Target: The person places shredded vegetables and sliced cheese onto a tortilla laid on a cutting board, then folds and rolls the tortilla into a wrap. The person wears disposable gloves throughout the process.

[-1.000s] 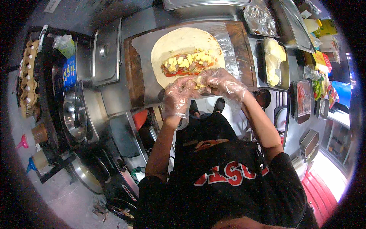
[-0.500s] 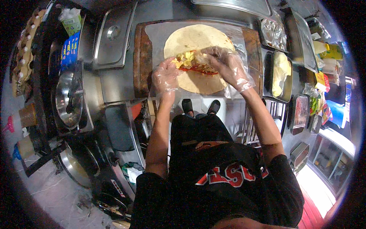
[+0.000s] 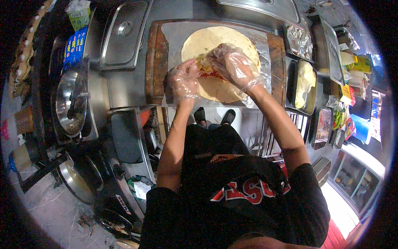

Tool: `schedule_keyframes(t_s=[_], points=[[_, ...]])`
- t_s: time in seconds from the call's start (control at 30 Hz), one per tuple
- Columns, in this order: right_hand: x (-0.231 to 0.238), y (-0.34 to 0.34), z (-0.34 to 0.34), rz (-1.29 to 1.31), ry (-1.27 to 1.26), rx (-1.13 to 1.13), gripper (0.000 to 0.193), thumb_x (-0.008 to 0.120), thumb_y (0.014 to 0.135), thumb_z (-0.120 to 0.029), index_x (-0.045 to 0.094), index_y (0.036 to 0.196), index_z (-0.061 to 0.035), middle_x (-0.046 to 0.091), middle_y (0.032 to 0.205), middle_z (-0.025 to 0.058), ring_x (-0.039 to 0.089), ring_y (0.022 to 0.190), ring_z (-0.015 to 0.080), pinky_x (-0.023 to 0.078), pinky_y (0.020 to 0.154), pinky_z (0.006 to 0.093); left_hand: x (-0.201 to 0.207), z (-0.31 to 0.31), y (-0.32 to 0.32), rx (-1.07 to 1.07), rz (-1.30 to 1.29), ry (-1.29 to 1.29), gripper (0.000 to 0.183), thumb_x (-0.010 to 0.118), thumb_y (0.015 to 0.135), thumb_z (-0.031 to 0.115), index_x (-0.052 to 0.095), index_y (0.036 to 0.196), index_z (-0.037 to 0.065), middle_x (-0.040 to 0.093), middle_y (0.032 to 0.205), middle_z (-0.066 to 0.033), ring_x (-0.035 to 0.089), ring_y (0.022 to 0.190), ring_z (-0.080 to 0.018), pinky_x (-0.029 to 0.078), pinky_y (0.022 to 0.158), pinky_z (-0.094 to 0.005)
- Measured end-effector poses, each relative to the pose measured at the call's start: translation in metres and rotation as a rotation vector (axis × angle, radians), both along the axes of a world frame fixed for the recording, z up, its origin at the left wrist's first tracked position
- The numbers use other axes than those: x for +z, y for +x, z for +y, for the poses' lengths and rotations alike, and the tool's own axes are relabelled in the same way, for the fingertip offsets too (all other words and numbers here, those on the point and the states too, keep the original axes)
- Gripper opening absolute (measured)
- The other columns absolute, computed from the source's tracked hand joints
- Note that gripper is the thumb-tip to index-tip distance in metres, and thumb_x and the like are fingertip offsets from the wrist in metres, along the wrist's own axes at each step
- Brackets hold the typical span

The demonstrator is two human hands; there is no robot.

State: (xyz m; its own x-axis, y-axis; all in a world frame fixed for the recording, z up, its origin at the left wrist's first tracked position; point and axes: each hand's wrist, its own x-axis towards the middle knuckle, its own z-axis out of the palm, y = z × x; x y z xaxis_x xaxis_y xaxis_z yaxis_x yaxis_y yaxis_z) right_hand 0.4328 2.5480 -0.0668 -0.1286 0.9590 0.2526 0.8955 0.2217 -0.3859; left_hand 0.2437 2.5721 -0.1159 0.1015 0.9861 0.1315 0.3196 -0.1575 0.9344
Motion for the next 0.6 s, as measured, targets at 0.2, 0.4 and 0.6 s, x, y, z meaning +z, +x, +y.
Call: schedule_keyframes(t_s=[0.2, 0.4, 0.6], points=[[0.024, -0.011, 0.004, 0.023, -0.064, -0.028, 0.028, 0.059, 0.093, -0.028, 0.068, 0.098, -0.0018, 0.065, 0.090, 0.0218, 0.062, 0.086, 0.0409, 0.047, 0.079, 0.0484, -0.003, -0.001, -0.003, -0.064, -0.042, 0.050, 0.024, 0.071, 0.089, 0.005, 0.069, 0.113, 0.000, 0.065, 0.110, -0.0105, 0.065, 0.099, -0.0211, 0.053, 0.087, -0.0319], [0.044, -0.009, 0.012, 0.088, -0.239, -0.050, 0.030, 0.054, 0.091, -0.027, 0.067, 0.093, 0.0005, 0.067, 0.092, 0.0246, 0.065, 0.089, 0.0413, 0.049, 0.081, 0.0514, -0.007, 0.000, 0.008, 0.010, -0.154, 0.075, 0.023, 0.077, 0.080, 0.011, 0.074, 0.103, 0.009, 0.069, 0.102, -0.0113, 0.065, 0.094, -0.0241, 0.053, 0.081, -0.0353], [0.047, 0.011, 0.019, 0.145, -0.287, 0.087, 0.032, 0.050, 0.094, -0.025, 0.070, 0.100, -0.0002, 0.069, 0.096, 0.0219, 0.066, 0.086, 0.0379, 0.051, 0.078, 0.0467, 0.009, -0.002, 0.015, 0.018, -0.029, 0.155, 0.022, 0.081, 0.078, 0.011, 0.074, 0.100, 0.011, 0.065, 0.095, -0.0070, 0.064, 0.089, -0.0193, 0.053, 0.074, -0.0316]])
